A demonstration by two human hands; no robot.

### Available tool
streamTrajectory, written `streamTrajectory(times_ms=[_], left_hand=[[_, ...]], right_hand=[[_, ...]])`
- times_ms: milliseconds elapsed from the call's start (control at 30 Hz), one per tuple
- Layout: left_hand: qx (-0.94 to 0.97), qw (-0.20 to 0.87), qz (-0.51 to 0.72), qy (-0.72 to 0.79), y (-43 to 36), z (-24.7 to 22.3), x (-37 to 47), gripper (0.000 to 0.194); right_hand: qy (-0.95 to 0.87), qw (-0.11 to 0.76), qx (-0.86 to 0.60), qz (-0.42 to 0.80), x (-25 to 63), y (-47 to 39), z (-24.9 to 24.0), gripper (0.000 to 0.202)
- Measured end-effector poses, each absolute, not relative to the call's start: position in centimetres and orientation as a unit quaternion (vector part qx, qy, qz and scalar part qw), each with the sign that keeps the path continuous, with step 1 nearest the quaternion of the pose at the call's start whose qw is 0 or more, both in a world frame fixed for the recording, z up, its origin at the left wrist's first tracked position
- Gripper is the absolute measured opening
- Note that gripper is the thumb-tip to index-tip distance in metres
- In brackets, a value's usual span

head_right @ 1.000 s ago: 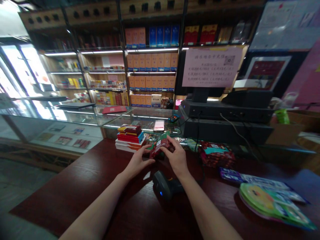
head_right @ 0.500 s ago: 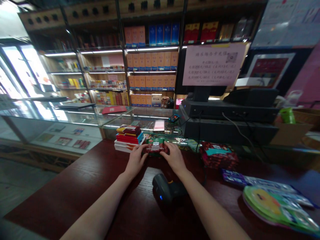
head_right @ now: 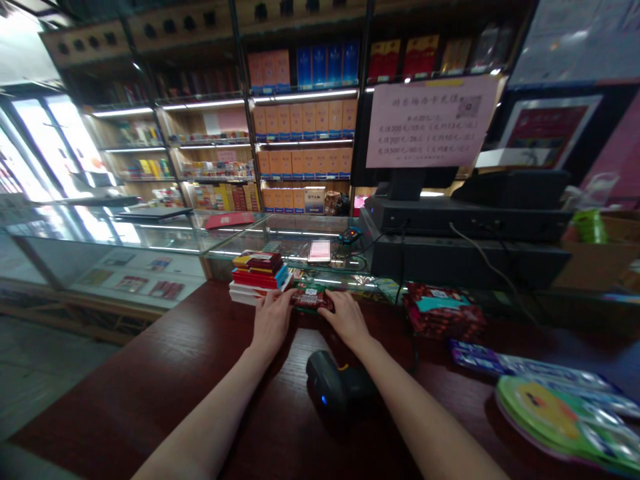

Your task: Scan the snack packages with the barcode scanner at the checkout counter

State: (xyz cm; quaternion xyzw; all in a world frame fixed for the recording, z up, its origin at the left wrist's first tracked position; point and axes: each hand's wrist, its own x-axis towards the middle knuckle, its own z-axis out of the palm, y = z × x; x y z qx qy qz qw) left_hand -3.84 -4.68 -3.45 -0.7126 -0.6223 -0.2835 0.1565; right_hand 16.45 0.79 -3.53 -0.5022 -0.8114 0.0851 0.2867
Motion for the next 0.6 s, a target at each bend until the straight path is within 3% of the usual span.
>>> streamTrajectory(times_ms=[600], left_hand=[[-0.713,0.154,-0.289,-0.62,-4.72,-3.79,-3.9,0.035]], right_hand=[[-0.827,0.219,-0.512,0.079,16.25,0.14,-3.14,0.049]])
